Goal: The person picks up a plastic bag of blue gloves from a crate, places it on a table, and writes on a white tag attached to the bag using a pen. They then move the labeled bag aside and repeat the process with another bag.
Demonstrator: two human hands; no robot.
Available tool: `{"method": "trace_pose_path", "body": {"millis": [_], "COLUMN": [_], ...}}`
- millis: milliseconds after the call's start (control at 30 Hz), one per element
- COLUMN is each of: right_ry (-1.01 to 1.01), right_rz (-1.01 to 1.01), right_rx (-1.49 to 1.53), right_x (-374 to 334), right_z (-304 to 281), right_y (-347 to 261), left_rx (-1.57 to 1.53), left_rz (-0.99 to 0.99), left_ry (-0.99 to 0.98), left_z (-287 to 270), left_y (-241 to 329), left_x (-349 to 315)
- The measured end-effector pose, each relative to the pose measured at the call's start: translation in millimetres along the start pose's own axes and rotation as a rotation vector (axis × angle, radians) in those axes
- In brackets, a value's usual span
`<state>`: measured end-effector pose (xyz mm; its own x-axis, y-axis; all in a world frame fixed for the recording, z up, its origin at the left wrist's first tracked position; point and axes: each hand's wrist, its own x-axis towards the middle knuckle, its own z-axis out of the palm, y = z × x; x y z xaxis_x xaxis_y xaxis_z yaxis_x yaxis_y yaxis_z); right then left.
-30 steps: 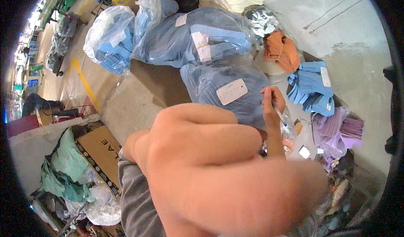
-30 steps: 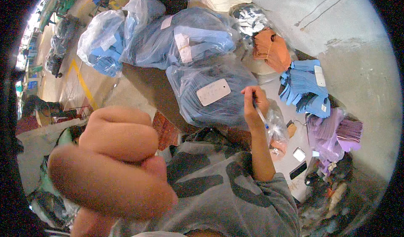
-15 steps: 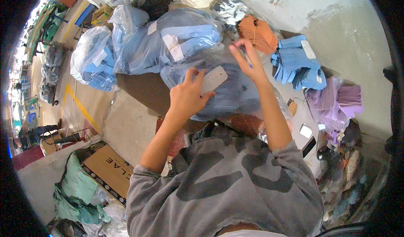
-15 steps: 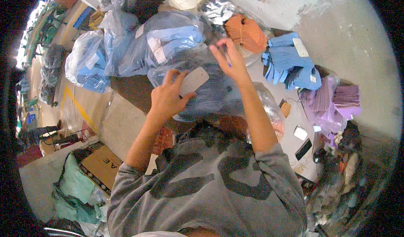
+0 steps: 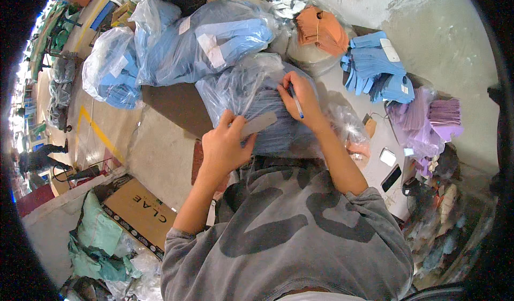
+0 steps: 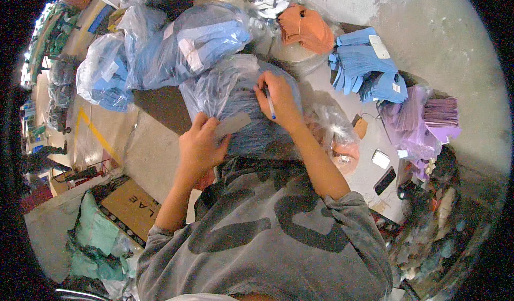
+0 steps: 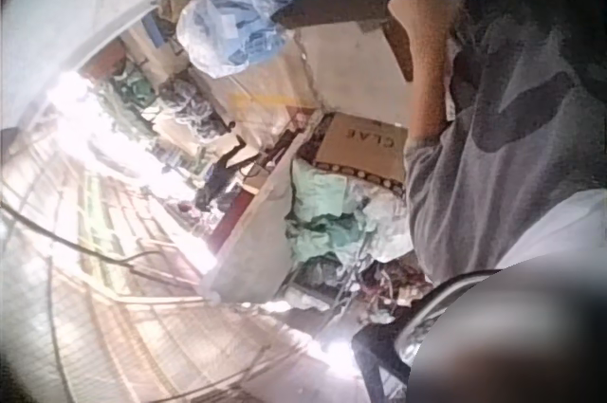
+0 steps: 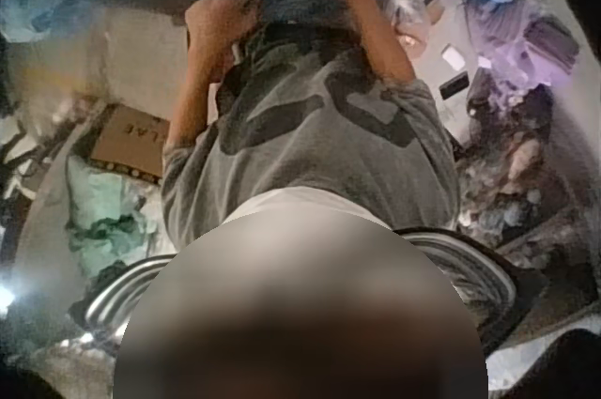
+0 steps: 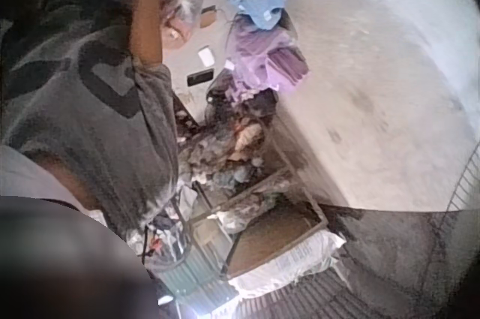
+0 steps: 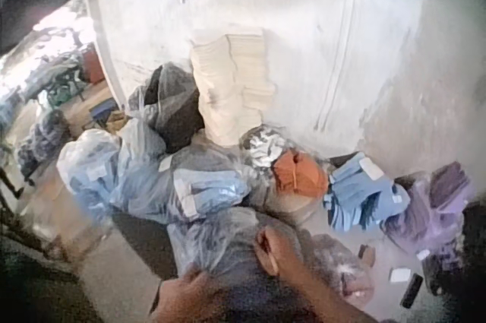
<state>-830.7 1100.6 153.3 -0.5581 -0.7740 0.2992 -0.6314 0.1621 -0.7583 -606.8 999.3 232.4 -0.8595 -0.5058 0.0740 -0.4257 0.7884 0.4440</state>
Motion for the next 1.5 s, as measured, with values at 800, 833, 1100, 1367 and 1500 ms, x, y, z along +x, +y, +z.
{"method": "trace_pose_path", "body": {"millis": [800, 833, 1100, 1367, 1500], "right_ry": [0.141, 0.085, -0.07, -0.203, -0.133], "right_rz": [0.349, 0.473, 0.965, 0.873, 0.834], "right_rx": [0.519, 0.61, 1.067, 1.042, 0.954], "right_x": [16.3, 9.7, -51.3, -78.4, -82.3], "right_z": [-56.9, -49.9, 22.9, 56.3, 45.9], "right_y": [57.7, 69.2, 58.7, 81.4, 97.1], "left_rx": [-0.975, -1.126, -1.95, -1.867, -1.986], "left_rz": [-0.44, -0.491, -0.575, -0.696, -0.544], "left_ry": [-0.386, -0.306, 0.161, 0.307, 0.295], "left_z": [-36.0, -31.9, 24.5, 33.0, 4.0], "left_y": [-91.6, -95.7, -150.9, -140.1, -114.9], "left_x": [-34.1, -44.8, -132.7, -122.8, -90.6]}}
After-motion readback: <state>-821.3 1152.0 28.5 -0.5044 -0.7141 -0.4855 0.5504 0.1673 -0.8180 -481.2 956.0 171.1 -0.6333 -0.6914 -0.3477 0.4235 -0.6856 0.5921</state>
